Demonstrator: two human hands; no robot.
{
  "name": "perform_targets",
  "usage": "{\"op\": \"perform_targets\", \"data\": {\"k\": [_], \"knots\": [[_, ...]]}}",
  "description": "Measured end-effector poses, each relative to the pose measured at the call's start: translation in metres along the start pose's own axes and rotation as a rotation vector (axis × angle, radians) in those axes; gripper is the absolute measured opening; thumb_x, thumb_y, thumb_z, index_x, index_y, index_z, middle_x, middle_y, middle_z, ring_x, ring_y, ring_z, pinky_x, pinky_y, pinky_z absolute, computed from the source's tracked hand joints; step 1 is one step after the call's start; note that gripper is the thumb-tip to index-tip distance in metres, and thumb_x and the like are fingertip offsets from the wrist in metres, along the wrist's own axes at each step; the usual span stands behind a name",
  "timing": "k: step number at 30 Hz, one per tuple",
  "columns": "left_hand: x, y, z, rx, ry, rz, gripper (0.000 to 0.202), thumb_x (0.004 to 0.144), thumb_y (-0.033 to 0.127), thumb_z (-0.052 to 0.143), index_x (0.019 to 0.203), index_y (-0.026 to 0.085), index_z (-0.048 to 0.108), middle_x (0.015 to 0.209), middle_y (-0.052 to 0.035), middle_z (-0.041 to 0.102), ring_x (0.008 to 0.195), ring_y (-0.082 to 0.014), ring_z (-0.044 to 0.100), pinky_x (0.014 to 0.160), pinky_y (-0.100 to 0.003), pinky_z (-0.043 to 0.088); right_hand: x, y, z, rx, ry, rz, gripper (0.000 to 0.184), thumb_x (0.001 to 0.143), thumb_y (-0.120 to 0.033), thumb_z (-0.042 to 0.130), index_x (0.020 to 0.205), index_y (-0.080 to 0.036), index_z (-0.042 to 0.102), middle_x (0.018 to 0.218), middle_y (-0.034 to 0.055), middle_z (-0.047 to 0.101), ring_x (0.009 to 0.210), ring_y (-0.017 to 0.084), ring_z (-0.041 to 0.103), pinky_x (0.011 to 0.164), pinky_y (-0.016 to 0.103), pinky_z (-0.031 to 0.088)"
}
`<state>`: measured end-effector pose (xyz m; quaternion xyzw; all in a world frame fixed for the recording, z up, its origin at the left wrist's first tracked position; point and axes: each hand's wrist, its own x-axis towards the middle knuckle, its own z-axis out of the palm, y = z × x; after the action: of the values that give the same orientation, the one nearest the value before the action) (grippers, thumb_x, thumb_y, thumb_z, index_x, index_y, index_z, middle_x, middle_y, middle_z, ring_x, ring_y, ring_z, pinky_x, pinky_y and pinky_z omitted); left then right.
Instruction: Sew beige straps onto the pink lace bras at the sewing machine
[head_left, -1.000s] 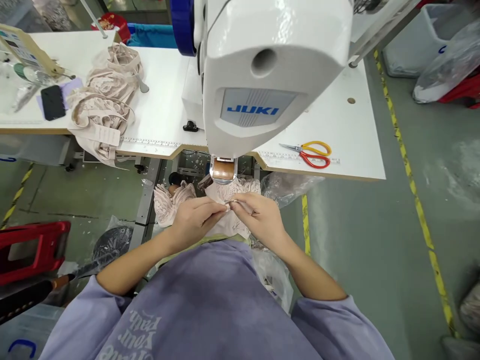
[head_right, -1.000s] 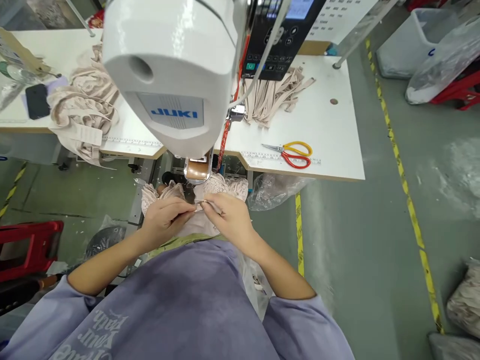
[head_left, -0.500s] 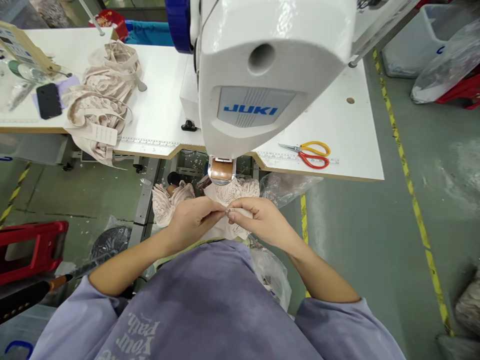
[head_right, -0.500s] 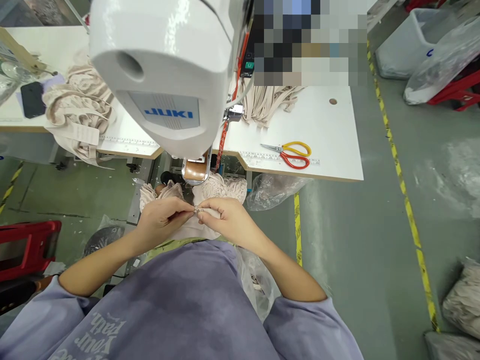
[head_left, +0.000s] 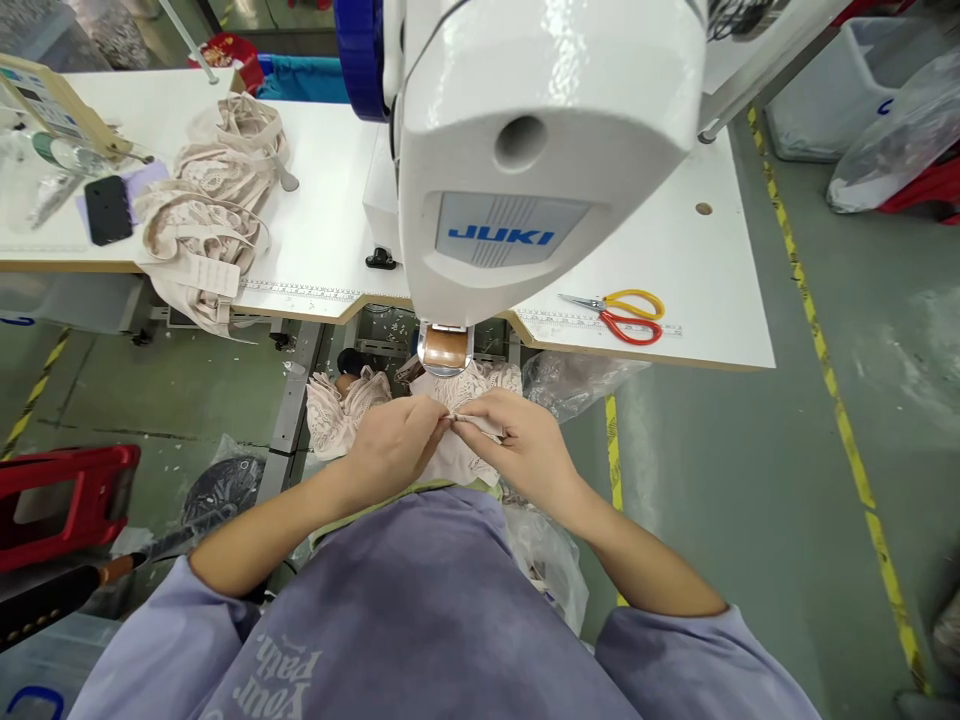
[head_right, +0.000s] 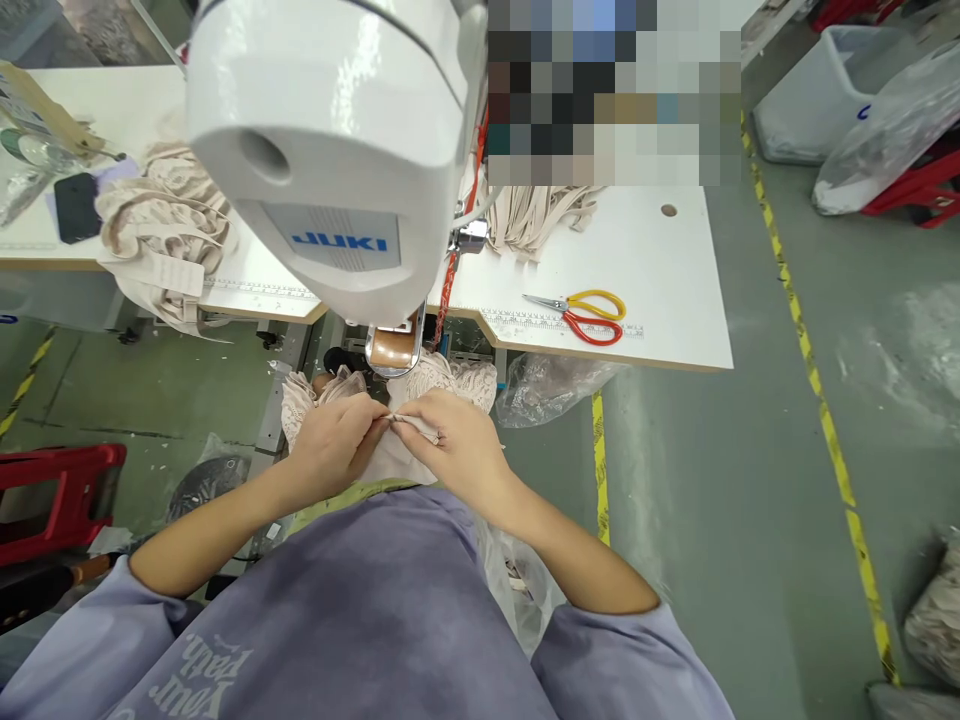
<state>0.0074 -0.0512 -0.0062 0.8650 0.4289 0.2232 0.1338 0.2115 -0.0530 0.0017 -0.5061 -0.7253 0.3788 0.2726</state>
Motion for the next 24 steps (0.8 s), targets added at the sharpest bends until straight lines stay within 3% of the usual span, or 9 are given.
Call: {"op": "perform_targets", "data": {"k": [4,8,11,14,18,21,24], "knots": [[0.007,-0.001,0.000,-0.049,0.000,-0.102,0.032,0.106,0.032,0.037,0.092,0.018,0.061,0.075,-0.0018,0.068,0.065,-0.0153,0.062,0.058,-0.026,0.036,0.019,-0.004,-0.008,-0.022,-0.025,-0.039,0.014,0.092,-0.028,0.058,0.085,-0.023,0.070,0.079,0.0008,0.067,0.073,0.016,0.059,0.065,0.028,0.039],[0.015,-0.017,-0.002,-0.058,0.037,-0.242,0.031,0.105,0.043,0.044,0.102,0.019,0.065,0.071,0.0010,0.067,0.061,-0.0130,0.061,0.056,-0.023,0.035,0.054,-0.007,-0.020,-0.003,-0.120,0.005,0.013,0.086,-0.026,0.058,0.077,-0.021,0.066,0.069,-0.0020,0.061,0.065,0.013,0.054,0.059,0.026,0.033],[0.017,-0.040,0.000,-0.001,0.093,-0.083,0.029,0.105,0.036,0.044,0.118,0.021,0.065,0.072,-0.0005,0.067,0.063,-0.0147,0.061,0.058,-0.025,0.037,0.074,-0.008,-0.026,-0.117,-0.102,0.031,0.016,0.085,-0.025,0.056,0.071,-0.020,0.061,0.064,-0.0023,0.056,0.060,0.012,0.048,0.057,0.027,0.027],[0.019,-0.063,0.001,0.087,0.081,0.154,0.035,0.102,0.019,0.039,0.122,0.021,0.068,0.077,-0.0041,0.069,0.065,-0.0160,0.060,0.061,-0.029,0.040,0.085,-0.012,-0.029,-0.202,-0.148,0.044,0.024,0.086,-0.027,0.054,0.063,-0.020,0.051,0.057,-0.0033,0.047,0.055,0.011,0.039,0.057,0.028,0.022],[0.024,-0.076,-0.002,0.230,0.104,0.320,0.041,0.097,0.008,0.038,0.124,0.020,0.067,0.078,-0.0035,0.070,0.061,-0.0144,0.056,0.059,-0.029,0.039,0.088,-0.021,-0.034,-0.285,-0.177,0.051,0.029,0.088,-0.025,0.053,0.060,-0.020,0.045,0.053,-0.0045,0.036,0.052,0.011,0.028,0.056,0.030,0.018],[0.028,-0.072,-0.007,0.321,0.112,0.377,0.039,0.096,0.008,0.041,0.127,0.018,0.063,0.070,-0.0006,0.066,0.058,-0.0140,0.052,0.056,-0.028,0.036,0.084,-0.017,-0.032,-0.313,-0.154,0.019,0.025,0.090,-0.024,0.052,0.066,-0.020,0.058,0.058,-0.0026,0.046,0.054,0.012,0.035,0.056,0.029,0.022],[0.030,-0.059,-0.012,0.373,0.039,0.277,0.037,0.096,0.012,0.041,0.127,0.018,0.060,0.061,0.0029,0.057,0.049,-0.0135,0.045,0.047,-0.028,0.024,0.073,0.001,-0.018,-0.375,0.074,-0.099,0.021,0.096,-0.033,0.054,0.097,-0.023,0.072,0.085,0.0044,0.065,0.077,0.018,0.055,0.068,0.030,0.037]]}}
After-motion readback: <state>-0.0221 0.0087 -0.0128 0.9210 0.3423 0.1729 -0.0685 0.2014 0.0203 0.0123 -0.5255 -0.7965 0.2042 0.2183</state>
